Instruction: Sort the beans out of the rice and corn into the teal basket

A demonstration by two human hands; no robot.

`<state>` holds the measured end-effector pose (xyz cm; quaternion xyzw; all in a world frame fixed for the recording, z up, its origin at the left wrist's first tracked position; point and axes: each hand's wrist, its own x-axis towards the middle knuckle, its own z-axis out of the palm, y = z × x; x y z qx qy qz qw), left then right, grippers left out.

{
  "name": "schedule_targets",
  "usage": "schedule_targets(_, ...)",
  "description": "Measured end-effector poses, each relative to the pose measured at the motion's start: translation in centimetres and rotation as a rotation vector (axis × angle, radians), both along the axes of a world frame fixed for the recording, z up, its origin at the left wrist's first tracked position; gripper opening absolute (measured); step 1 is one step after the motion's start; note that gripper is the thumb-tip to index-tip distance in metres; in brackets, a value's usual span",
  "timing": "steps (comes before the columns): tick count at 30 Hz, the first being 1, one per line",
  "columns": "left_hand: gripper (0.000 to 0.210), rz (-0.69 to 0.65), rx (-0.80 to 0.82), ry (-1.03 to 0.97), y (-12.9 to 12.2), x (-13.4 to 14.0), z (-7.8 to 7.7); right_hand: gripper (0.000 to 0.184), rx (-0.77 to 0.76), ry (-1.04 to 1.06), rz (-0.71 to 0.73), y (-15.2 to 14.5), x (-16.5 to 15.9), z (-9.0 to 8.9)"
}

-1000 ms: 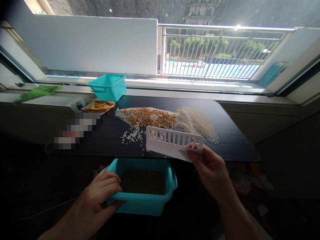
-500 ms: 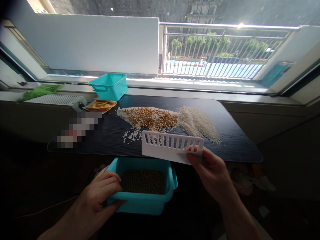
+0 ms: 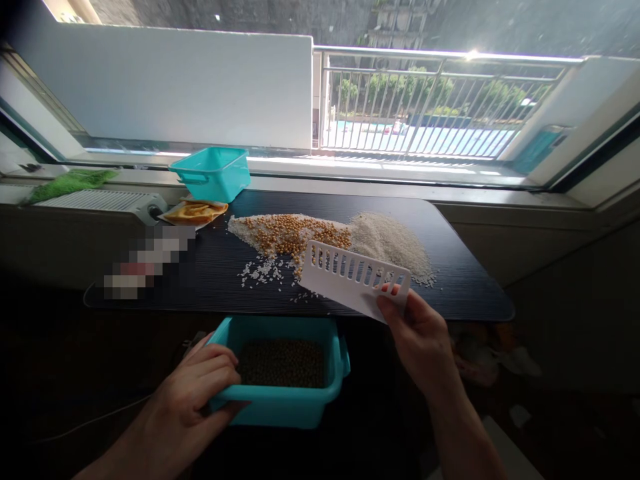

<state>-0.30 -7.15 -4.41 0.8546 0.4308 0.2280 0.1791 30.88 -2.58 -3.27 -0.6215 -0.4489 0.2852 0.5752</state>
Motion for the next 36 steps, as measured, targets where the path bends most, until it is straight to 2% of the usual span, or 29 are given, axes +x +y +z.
schedule_targets(6, 0.015, -0.001, 0.033, 0.027, 0.0, 0.1, 0.1, 0.037, 0.041, 0.003, -0.187, 0.8, 1.7, 0.4)
schedule_targets(14, 0.016, -0.009, 0.032, 0.042, 0.0, 0.2, 0.0, 0.037, 0.021, 0.042, -0.116, 2.2, 0.1, 1.2)
schedule_targets(20, 0.016, -0.003, 0.048, 0.027, 0.1, 0.2, 0.1, 0.04, 0.049, 0.036, -0.168, 3.0, 0.0, 0.9)
schedule_targets(30, 0.015, -0.009, 0.029, 0.042, 0.0, 0.3, 0.1, 0.04, 0.009, 0.2, 0.016, 2.8, -0.3, 0.0)
schedule_targets(36, 0.016, -0.009, 0.046, 0.035, 0.2, 0.3, 0.2, 0.033, -0.011, 0.183, 0.068, 1.6, 0.2, -0.1)
